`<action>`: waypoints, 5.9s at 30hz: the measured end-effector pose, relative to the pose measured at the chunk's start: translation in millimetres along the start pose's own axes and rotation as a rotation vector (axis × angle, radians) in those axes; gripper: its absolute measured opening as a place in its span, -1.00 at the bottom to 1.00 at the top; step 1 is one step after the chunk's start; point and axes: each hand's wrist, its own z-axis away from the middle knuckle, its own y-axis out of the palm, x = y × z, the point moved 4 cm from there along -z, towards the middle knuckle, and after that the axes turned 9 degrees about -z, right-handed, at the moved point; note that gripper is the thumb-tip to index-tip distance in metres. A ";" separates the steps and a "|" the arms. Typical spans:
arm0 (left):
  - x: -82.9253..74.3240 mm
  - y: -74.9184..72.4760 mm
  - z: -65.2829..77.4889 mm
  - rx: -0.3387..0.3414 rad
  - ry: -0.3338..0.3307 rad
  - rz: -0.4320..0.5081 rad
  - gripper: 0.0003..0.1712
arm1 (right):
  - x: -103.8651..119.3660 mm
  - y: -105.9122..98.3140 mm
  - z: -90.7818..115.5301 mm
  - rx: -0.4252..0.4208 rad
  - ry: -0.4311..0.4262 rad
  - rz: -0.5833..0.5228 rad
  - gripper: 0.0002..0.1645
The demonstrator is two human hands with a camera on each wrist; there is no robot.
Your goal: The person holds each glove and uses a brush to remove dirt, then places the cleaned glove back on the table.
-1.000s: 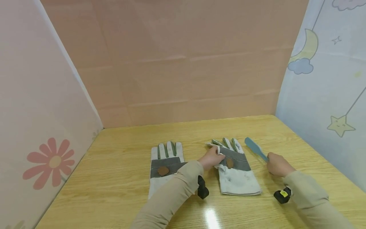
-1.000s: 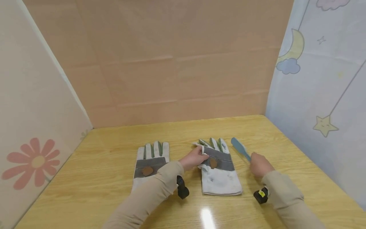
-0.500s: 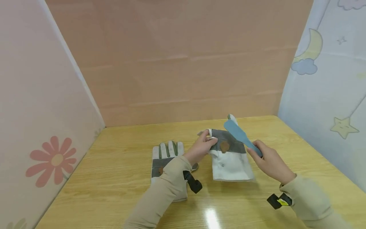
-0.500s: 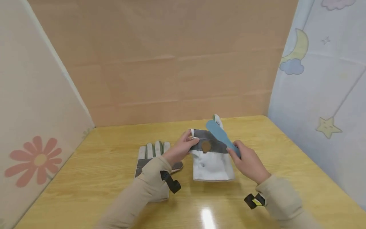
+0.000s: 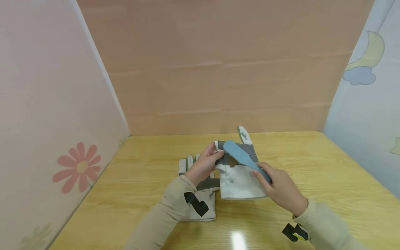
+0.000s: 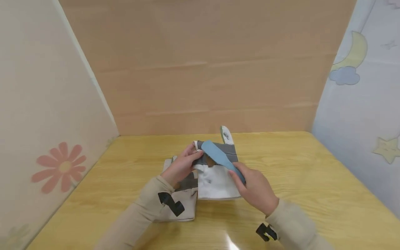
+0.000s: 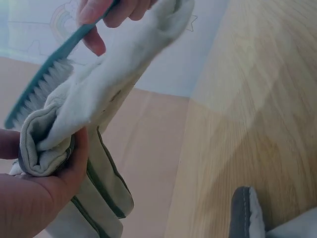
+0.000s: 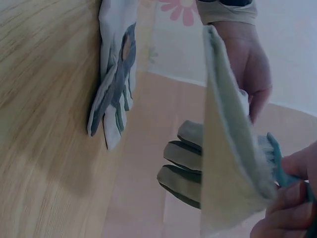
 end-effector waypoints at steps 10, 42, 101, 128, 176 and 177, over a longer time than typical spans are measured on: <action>-1.6 -10.9 4.4 -0.084 -0.029 -0.003 -0.42 | 1.6 6.6 0.4 0.014 -0.017 0.027 -0.82; -7.6 -13.7 7.9 -0.101 -0.014 0.051 -0.55 | 2.1 0.5 5.4 0.021 -0.029 0.082 -0.73; -7.9 -4.1 2.5 -0.085 -0.019 0.028 -0.60 | 3.1 1.2 5.7 0.008 -0.045 0.072 -0.70; -10.2 -9.4 1.9 -0.106 -0.020 0.082 -0.56 | -1.6 -0.9 12.2 0.049 -0.010 0.047 -0.86; -7.4 -2.0 -0.5 -0.102 -0.028 0.087 -0.59 | 5.6 1.1 10.9 0.014 0.039 -0.128 -0.79; -7.5 -2.4 -0.6 -0.105 -0.028 0.089 -0.59 | 5.7 -2.0 10.6 -0.011 0.039 -0.123 -0.78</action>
